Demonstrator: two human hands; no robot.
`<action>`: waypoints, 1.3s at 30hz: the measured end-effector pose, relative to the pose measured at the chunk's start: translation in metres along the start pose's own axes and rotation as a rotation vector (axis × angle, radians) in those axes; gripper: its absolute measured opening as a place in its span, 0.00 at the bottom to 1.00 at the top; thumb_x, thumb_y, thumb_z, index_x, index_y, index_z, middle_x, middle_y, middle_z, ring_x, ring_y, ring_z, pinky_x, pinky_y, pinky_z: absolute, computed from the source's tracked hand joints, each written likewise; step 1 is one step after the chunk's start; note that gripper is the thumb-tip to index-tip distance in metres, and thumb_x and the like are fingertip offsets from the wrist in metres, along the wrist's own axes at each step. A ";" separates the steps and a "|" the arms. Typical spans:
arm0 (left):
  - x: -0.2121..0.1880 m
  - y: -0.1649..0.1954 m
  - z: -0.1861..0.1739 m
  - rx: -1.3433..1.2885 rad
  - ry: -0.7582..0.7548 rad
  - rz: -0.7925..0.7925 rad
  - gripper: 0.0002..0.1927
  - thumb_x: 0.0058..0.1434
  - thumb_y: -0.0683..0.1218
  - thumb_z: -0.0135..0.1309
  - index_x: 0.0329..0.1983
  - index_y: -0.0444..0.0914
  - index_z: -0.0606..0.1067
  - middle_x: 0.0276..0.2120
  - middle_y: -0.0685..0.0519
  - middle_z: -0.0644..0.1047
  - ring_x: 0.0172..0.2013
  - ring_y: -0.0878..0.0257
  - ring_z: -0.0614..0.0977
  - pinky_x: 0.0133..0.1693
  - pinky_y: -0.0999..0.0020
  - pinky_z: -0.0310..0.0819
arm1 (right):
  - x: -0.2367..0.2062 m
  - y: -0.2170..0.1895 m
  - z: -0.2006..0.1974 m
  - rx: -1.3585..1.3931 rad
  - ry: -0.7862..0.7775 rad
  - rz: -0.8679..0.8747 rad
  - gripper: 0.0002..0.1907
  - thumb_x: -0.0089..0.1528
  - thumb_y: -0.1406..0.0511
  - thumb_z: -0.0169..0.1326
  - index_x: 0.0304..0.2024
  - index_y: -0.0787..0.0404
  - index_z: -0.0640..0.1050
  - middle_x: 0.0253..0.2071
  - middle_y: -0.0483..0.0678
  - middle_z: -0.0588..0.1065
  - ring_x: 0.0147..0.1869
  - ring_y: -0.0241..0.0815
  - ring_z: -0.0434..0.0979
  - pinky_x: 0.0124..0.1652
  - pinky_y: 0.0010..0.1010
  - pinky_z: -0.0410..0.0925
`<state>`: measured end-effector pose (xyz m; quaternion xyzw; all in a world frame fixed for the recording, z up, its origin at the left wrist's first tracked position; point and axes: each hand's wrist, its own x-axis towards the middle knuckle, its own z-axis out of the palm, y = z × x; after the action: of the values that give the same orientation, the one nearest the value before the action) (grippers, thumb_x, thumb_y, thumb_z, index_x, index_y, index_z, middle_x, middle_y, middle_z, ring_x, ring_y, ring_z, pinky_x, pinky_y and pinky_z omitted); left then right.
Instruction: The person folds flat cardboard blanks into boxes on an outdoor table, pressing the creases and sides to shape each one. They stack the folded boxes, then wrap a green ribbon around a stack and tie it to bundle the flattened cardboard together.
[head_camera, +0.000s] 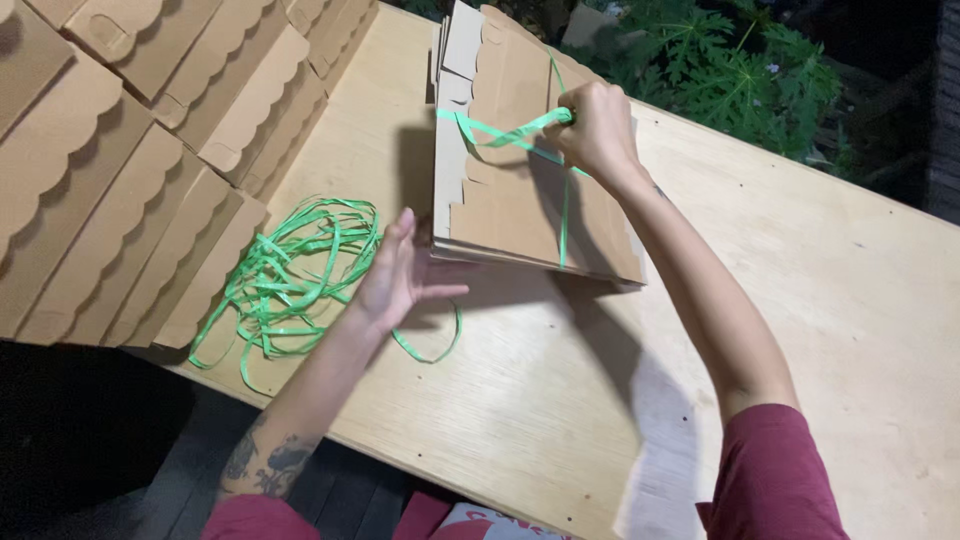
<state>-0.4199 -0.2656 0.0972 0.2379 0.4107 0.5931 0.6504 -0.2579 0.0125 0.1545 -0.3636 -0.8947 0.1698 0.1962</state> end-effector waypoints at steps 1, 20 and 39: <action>0.008 0.016 -0.008 0.020 0.048 0.048 0.58 0.53 0.78 0.45 0.76 0.39 0.47 0.72 0.37 0.59 0.70 0.43 0.64 0.59 0.34 0.69 | 0.019 -0.003 0.007 -0.015 0.048 -0.027 0.06 0.56 0.71 0.60 0.26 0.70 0.83 0.17 0.58 0.76 0.20 0.46 0.78 0.28 0.37 0.72; 0.154 0.037 -0.088 0.411 1.319 0.223 0.19 0.57 0.44 0.60 0.51 0.32 0.75 0.47 0.45 0.81 0.45 0.54 0.84 0.47 0.60 0.77 | -0.022 0.021 0.094 0.187 0.164 0.022 0.40 0.65 0.55 0.63 0.70 0.67 0.61 0.72 0.72 0.54 0.76 0.71 0.53 0.69 0.56 0.55; 0.132 0.047 -0.121 0.048 1.025 0.265 0.18 0.55 0.35 0.57 0.49 0.29 0.69 0.43 0.48 0.74 0.34 0.64 0.81 0.28 0.68 0.82 | -0.018 0.025 0.107 0.277 0.120 0.186 0.55 0.60 0.61 0.66 0.75 0.71 0.44 0.75 0.78 0.39 0.81 0.71 0.38 0.73 0.45 0.47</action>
<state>-0.5509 -0.1507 0.0349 -0.0180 0.6557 0.7010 0.2799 -0.2821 -0.0006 0.0466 -0.4239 -0.8118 0.2870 0.2810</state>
